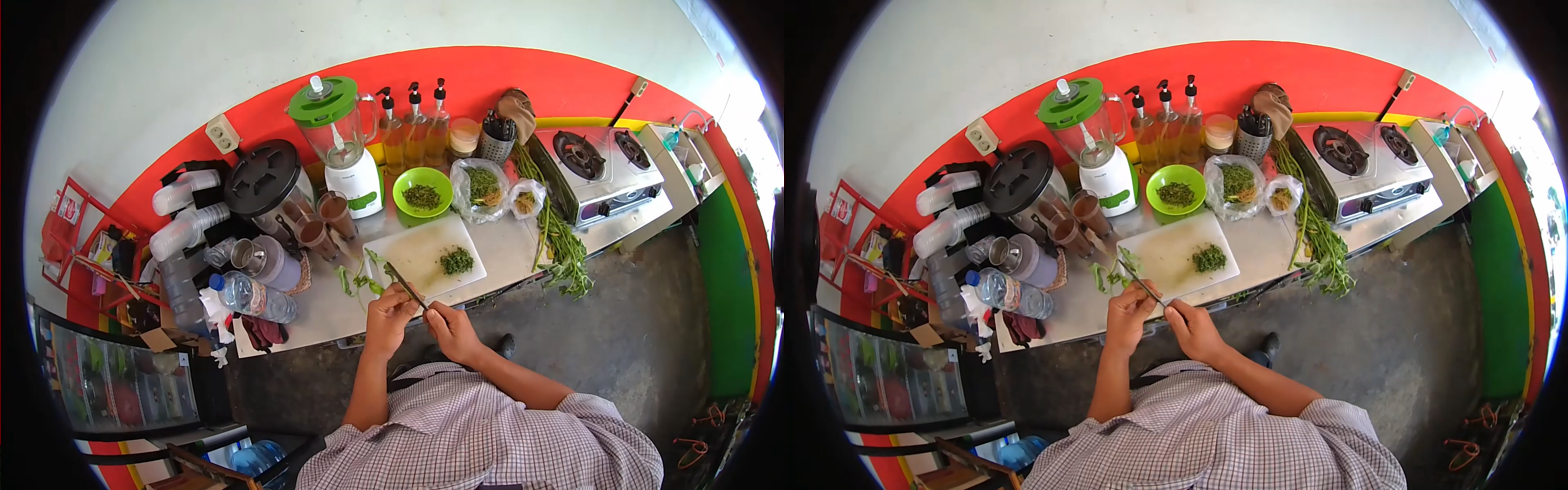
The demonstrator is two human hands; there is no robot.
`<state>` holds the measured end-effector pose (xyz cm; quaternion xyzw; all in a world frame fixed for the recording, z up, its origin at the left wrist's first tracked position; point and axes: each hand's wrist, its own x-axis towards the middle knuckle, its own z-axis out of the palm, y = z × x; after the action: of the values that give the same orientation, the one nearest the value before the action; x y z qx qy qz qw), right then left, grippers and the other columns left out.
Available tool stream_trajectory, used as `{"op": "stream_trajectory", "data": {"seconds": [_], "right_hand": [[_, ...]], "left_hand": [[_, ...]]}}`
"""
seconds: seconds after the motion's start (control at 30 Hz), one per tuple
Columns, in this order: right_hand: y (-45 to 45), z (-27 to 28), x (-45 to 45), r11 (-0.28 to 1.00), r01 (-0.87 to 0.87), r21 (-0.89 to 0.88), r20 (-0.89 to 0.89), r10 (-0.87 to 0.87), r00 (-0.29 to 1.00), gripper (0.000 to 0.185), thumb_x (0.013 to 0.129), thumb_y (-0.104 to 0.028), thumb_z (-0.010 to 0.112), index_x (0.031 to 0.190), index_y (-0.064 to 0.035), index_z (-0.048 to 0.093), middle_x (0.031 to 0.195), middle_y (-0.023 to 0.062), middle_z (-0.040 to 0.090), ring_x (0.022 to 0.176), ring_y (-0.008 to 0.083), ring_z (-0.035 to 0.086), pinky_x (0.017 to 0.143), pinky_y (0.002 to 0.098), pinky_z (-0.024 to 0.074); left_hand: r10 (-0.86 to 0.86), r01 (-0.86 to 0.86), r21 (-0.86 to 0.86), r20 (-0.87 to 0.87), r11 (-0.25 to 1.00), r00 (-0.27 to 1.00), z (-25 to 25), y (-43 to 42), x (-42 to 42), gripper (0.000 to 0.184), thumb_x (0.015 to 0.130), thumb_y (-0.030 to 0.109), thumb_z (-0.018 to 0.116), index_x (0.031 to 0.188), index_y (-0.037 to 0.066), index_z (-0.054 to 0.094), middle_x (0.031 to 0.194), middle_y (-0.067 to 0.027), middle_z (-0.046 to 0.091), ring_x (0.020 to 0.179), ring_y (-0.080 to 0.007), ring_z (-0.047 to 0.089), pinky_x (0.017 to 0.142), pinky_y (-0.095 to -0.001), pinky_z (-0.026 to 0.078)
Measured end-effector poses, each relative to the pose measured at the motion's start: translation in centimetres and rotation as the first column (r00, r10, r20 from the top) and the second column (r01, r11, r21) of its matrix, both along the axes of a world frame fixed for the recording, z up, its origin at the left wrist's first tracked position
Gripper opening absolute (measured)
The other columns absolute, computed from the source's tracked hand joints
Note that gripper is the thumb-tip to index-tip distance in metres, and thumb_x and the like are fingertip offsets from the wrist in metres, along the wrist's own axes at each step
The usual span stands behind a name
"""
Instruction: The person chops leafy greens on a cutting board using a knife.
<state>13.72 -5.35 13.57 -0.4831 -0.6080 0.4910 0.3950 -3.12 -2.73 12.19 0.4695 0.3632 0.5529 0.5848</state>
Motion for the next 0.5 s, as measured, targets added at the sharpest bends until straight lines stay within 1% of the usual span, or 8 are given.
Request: {"op": "stream_trajectory", "data": {"seconds": [0.07,0.1,0.17,0.23,0.27,0.33,0.47,0.5], "right_hand": [[0.0,-0.1,0.0,1.000,0.009,-0.029,-0.002,-0.009,1.000,0.029,0.104,-0.022,0.050,0.088,0.0008,0.058,0.062,0.0140,0.053,0.054,0.0229,0.051,0.055,0.0368,0.0427],[0.2,0.0,0.1,1.000,0.006,-0.020,0.000,-0.006,1.000,0.029,0.104,-0.022,0.050,0.088,0.0008,0.058,0.062,0.0140,0.053,0.054,0.0229,0.051,0.055,0.0368,0.0427],[0.1,0.2,0.1,1.000,0.001,-0.018,-0.005,-0.001,1.000,0.029,0.105,-0.022,0.050,0.088,0.0004,0.058,0.061,0.0110,0.053,0.054,0.0190,0.050,0.054,0.0348,0.0419],[0.0,-0.2,0.2,0.999,-0.001,-0.035,-0.010,0.001,1.000,0.029,0.105,-0.022,0.049,0.088,0.0001,0.058,0.061,0.0092,0.053,0.054,0.0172,0.049,0.054,0.0336,0.0414],[-0.1,-0.4,0.3,0.998,0.001,-0.055,-0.016,-0.001,1.000,0.029,0.105,-0.022,0.049,0.088,-0.0002,0.058,0.060,0.0074,0.052,0.053,0.0154,0.048,0.053,0.0325,0.0408],[-0.2,-0.6,0.6,0.999,-0.007,-0.054,-0.009,0.007,1.000,0.029,0.105,-0.022,0.048,0.088,-0.0006,0.058,0.060,0.0066,0.052,0.053,0.0143,0.048,0.053,0.0317,0.0404],[-0.5,-1.3,0.7,0.999,-0.001,-0.033,-0.002,0.001,1.000,0.030,0.106,-0.022,0.048,0.088,-0.0008,0.058,0.059,0.0053,0.050,0.053,0.0133,0.047,0.053,0.0313,0.0399],[-0.6,-1.2,0.8,0.999,-0.008,-0.033,0.001,0.008,1.000,0.030,0.106,-0.022,0.048,0.088,-0.0008,0.058,0.059,0.0053,0.050,0.053,0.0133,0.047,0.053,0.0313,0.0399]], "left_hand": [[0.002,-0.002,0.026,-0.013,1.000,1.000,0.3,-0.1,0.0,0.009,0.091,0.003,0.072,0.099,-0.001,0.072,0.113,-0.0050,0.063,0.106,-0.0150,0.057,0.092,-0.0282,0.045],[0.022,-0.021,-0.038,0.022,0.999,1.000,0.4,0.0,0.1,0.010,0.091,0.003,0.072,0.100,0.000,0.072,0.112,-0.0042,0.063,0.103,-0.0137,0.057,0.090,-0.0274,0.045],[0.047,-0.040,-0.105,0.059,0.994,0.997,0.0,-0.1,0.4,0.011,0.091,0.003,0.073,0.101,0.000,0.072,0.112,-0.0033,0.063,0.100,-0.0124,0.058,0.089,-0.0267,0.045],[0.038,-0.014,-0.111,0.211,0.994,0.977,-1.1,0.1,1.0,0.012,0.091,0.004,0.073,0.102,0.001,0.072,0.112,-0.0017,0.063,0.097,-0.0097,0.058,0.086,-0.0260,0.046],[0.045,-0.021,-0.112,0.214,0.994,0.976,-1.6,0.0,1.2,0.012,0.091,0.004,0.073,0.102,0.001,0.072,0.112,-0.0017,0.063,0.097,-0.0097,0.058,0.086,-0.0260,0.046],[0.069,-0.016,-0.155,0.342,0.988,0.937,-1.8,-0.1,1.6,0.012,0.091,0.004,0.073,0.102,0.001,0.071,0.111,-0.0013,0.064,0.097,-0.0097,0.059,0.086,-0.0263,0.046],[0.065,-0.031,-0.118,0.293,0.993,0.954,-1.8,-0.2,0.9,0.009,0.091,0.001,0.072,0.099,0.002,0.072,0.110,-0.0018,0.066,0.097,-0.0105,0.060,0.086,-0.0264,0.047],[0.033,-0.001,-0.126,0.247,0.992,0.969,-1.8,-0.3,0.5,0.008,0.090,0.000,0.072,0.098,0.001,0.072,0.108,-0.0022,0.066,0.096,-0.0107,0.059,0.086,-0.0265,0.046]]}}
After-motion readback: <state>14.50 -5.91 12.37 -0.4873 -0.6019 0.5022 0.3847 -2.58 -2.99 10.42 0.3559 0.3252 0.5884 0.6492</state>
